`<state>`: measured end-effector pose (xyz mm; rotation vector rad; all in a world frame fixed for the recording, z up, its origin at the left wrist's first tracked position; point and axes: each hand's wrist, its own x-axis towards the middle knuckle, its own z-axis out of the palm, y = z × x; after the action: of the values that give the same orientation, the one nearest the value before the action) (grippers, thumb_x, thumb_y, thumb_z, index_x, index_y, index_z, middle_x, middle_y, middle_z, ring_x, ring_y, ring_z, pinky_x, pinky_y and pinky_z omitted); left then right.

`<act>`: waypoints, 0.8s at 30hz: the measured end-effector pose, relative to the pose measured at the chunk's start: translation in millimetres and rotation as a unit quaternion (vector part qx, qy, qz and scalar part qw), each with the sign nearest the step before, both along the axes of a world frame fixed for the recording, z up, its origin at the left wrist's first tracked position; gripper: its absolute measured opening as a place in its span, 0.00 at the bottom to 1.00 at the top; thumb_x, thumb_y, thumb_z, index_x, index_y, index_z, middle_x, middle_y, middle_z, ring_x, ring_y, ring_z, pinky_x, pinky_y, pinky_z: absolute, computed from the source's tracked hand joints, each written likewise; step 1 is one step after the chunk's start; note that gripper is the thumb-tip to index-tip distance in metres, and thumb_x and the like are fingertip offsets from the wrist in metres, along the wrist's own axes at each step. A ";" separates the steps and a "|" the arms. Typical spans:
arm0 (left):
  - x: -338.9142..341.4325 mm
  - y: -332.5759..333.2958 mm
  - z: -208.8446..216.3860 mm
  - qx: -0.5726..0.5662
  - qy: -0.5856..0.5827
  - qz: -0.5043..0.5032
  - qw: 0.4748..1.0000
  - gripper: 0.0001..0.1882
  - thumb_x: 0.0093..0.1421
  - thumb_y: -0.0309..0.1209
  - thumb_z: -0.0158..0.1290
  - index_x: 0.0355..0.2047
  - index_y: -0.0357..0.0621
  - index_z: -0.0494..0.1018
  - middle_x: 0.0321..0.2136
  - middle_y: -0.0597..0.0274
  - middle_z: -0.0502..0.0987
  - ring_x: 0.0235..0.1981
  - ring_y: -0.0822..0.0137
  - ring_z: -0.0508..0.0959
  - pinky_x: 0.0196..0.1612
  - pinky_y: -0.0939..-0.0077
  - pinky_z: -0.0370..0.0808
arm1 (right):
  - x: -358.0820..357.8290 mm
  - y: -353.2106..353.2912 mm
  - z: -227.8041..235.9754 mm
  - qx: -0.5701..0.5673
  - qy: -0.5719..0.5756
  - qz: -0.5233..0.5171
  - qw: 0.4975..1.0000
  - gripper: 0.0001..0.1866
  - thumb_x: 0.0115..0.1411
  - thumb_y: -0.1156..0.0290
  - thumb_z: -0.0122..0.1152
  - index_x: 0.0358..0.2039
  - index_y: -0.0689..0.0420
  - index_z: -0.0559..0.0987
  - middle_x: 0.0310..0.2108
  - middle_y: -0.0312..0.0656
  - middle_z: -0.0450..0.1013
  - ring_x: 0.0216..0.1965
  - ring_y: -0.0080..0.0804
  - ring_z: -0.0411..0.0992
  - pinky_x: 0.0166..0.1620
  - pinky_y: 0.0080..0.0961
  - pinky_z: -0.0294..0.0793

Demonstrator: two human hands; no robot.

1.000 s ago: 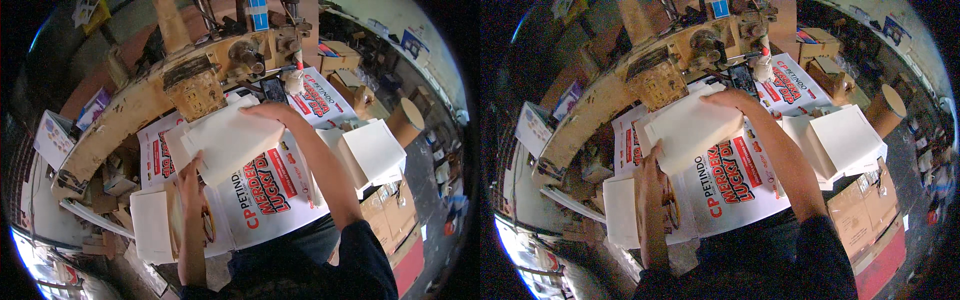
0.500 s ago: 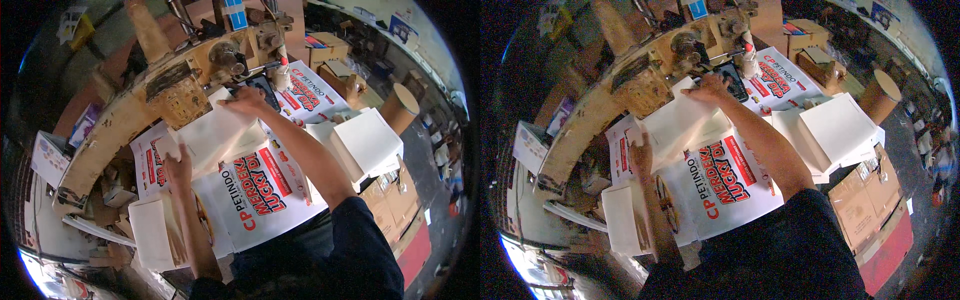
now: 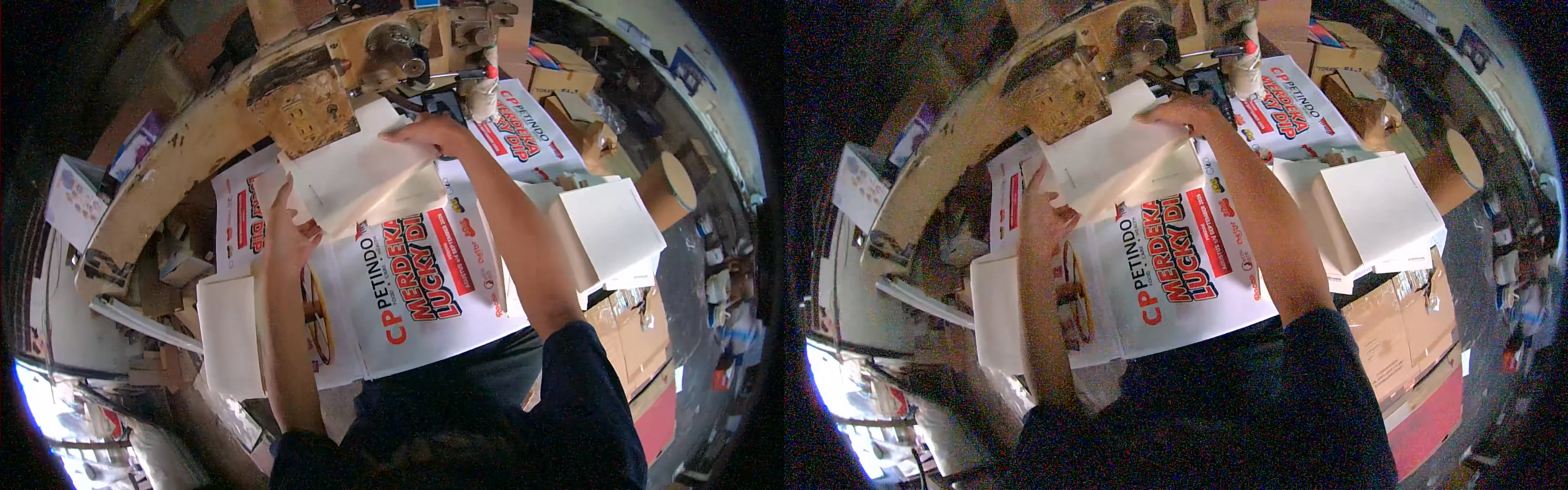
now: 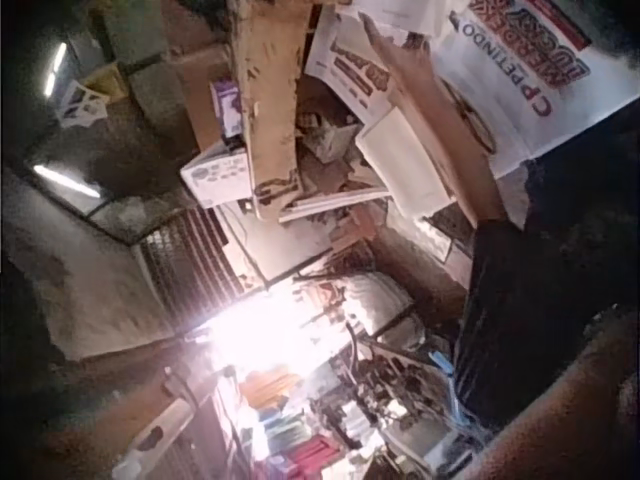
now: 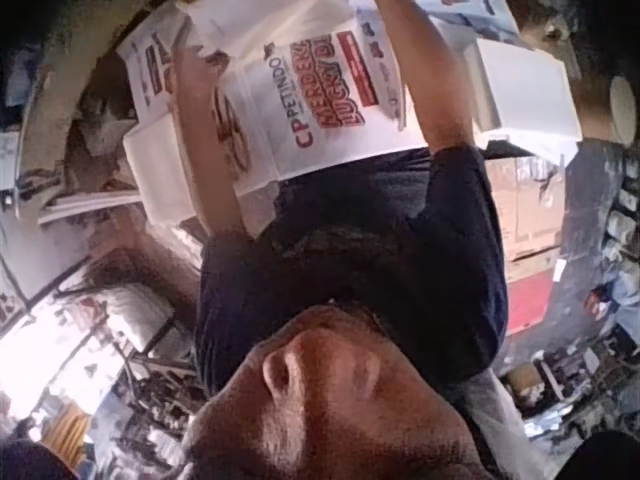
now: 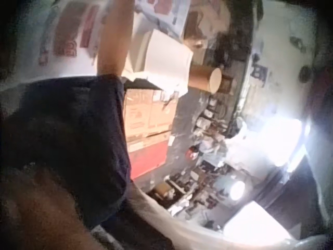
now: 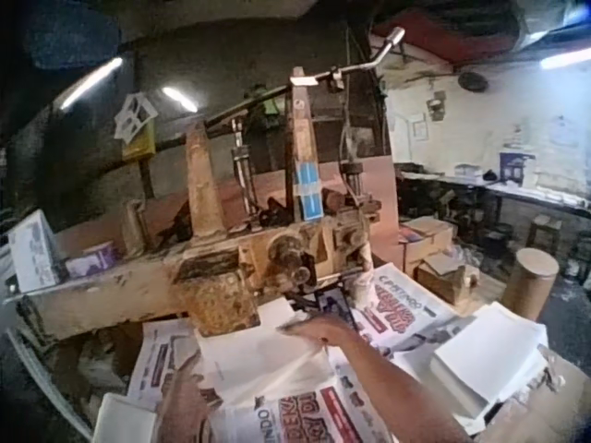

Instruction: The person sorts stacks of paper items by hand, picking them up from a table and checking the edges of the stacks.

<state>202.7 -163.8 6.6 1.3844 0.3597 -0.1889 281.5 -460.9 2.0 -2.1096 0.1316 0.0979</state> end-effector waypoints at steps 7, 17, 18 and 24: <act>20.3 -7.3 -7.7 -0.183 0.000 -0.023 0.983 0.45 0.51 0.58 0.62 0.53 0.29 0.64 0.41 0.46 0.68 0.38 0.60 0.74 0.44 0.70 0.76 | -6.5 0.1 -1.2 0.065 0.001 0.032 0.997 0.42 0.39 0.35 0.73 0.39 0.64 0.82 0.37 0.44 0.78 0.32 0.33 0.77 0.34 0.28 0.75; -25.7 -23.6 -34.6 -0.120 -0.153 -0.061 0.979 0.33 0.60 0.47 0.56 0.59 0.39 0.66 0.55 0.58 0.72 0.52 0.64 0.76 0.52 0.68 0.75 | -39.2 3.8 3.2 -0.123 -0.058 -0.038 0.990 0.54 0.41 0.22 0.57 0.43 0.68 0.80 0.42 0.50 0.77 0.40 0.37 0.76 0.41 0.31 0.74; -47.6 -12.1 -36.2 -0.068 -0.218 -0.078 0.970 0.32 0.62 0.44 0.55 0.60 0.38 0.64 0.56 0.56 0.71 0.54 0.61 0.75 0.54 0.66 0.75 | -64.0 4.3 21.2 -0.115 0.000 0.014 0.993 0.55 0.41 0.23 0.59 0.47 0.69 0.77 0.44 0.52 0.76 0.44 0.36 0.75 0.44 0.30 0.73; -145.2 79.8 -147.8 -0.286 -0.185 -0.044 0.939 0.30 0.65 0.35 0.49 0.65 0.37 0.57 0.60 0.44 0.66 0.59 0.48 0.70 0.58 0.53 0.72 | -238.6 33.3 16.3 0.262 0.003 -0.084 0.961 0.67 0.43 0.60 0.81 0.68 0.69 0.40 0.57 0.56 0.66 0.58 0.42 0.66 0.59 0.33 0.67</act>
<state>57.5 -83.9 -141.2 0.8311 -0.0765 -0.0909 42.9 -427.6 18.3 -1.5625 0.2582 0.0316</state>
